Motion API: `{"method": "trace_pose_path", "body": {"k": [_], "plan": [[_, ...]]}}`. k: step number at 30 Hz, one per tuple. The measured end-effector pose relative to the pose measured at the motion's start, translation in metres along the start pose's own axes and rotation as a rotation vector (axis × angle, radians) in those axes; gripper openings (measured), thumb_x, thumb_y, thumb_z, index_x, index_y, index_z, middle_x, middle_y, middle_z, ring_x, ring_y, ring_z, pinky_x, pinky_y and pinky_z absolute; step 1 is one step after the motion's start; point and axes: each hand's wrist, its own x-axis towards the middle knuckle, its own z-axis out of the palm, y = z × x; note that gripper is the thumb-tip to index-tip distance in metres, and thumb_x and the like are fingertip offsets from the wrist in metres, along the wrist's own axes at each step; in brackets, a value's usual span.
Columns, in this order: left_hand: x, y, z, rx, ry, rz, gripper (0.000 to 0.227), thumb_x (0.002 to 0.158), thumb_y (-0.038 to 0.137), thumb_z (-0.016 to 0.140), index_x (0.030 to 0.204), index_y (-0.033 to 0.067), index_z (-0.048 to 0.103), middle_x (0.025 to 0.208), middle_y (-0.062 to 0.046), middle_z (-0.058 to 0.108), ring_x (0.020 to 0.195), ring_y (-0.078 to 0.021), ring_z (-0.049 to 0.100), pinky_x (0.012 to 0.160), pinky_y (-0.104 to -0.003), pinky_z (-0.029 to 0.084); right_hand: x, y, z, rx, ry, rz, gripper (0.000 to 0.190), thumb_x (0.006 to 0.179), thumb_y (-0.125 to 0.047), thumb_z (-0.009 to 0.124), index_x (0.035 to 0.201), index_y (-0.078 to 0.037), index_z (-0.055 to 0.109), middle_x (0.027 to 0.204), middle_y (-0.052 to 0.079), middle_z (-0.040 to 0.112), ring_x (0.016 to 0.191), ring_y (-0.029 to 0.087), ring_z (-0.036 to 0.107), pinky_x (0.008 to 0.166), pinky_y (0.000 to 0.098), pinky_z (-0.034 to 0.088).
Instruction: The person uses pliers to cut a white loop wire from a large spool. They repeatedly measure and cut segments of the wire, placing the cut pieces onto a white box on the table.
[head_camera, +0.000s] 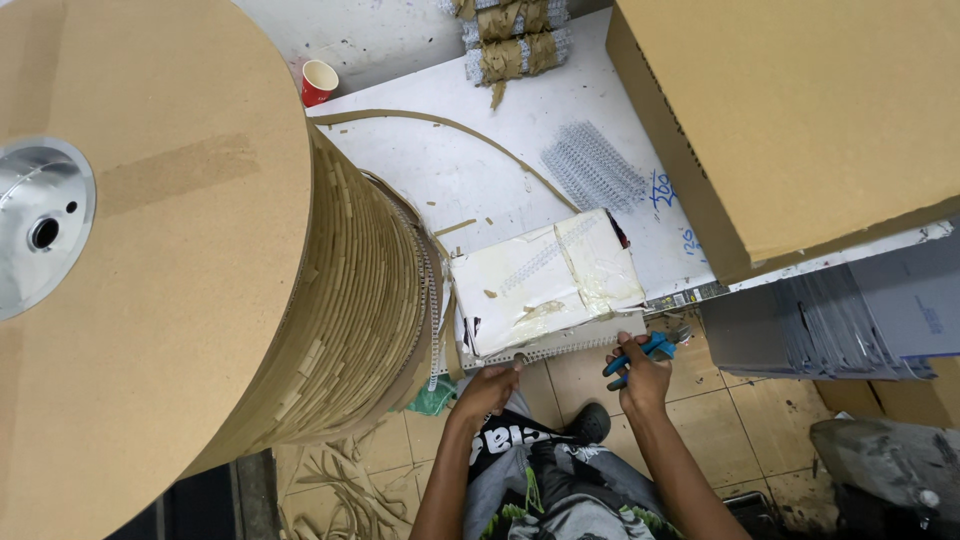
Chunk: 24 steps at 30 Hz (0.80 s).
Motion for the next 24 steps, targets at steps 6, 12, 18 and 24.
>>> {"method": "trace_pose_path", "body": {"k": [6, 12, 18, 24], "plan": [[0.026, -0.022, 0.011, -0.13, 0.179, -0.021, 0.042, 0.103, 0.042, 0.081, 0.086, 0.0048, 0.073, 0.053, -0.002, 0.049, 0.037, -0.0114, 0.043, 0.035, -0.025, 0.036, 0.001, 0.001, 0.0, 0.009, 0.02, 0.002, 0.022, 0.099, -0.006, 0.082, 0.102, -0.011, 0.061, 0.089, 0.011, 0.074, 0.072, 0.02, 0.071, 0.07, 0.043, 0.068], [0.039, -0.033, 0.032, -0.251, 0.364, 0.04, 0.029, 0.102, 0.03, 0.074, 0.085, 0.0067, 0.073, 0.053, -0.002, 0.048, 0.038, -0.0115, 0.041, 0.035, -0.025, 0.032, -0.027, -0.013, -0.003, -0.263, -0.067, -0.076, 0.031, 0.113, -0.023, 0.069, 0.088, -0.009, 0.057, 0.065, 0.014, 0.06, 0.05, 0.023, 0.057, 0.034, 0.0322, 0.043], [-0.008, 0.011, 0.061, -0.384, 0.268, 0.01, 0.025, 0.107, 0.021, 0.062, 0.113, -0.0011, 0.072, 0.067, -0.003, 0.055, 0.046, -0.01, 0.05, 0.043, -0.023, 0.04, -0.042, 0.021, -0.002, -1.016, -0.825, -0.023, 0.029, 0.101, -0.029, 0.075, 0.116, -0.005, 0.071, 0.097, 0.025, 0.078, 0.095, 0.038, 0.073, 0.083, 0.0525, 0.054], [0.0, 0.0, 0.057, -0.44, 0.268, 0.053, 0.029, 0.108, 0.015, 0.056, 0.125, -0.0063, 0.065, 0.074, -0.007, 0.059, 0.048, -0.0106, 0.047, 0.043, -0.025, 0.041, -0.038, 0.038, 0.024, -1.232, -0.932, -0.048, 0.043, 0.108, -0.027, 0.063, 0.146, -0.007, 0.056, 0.128, 0.027, 0.072, 0.123, 0.046, 0.069, 0.095, 0.0575, 0.058]]}}
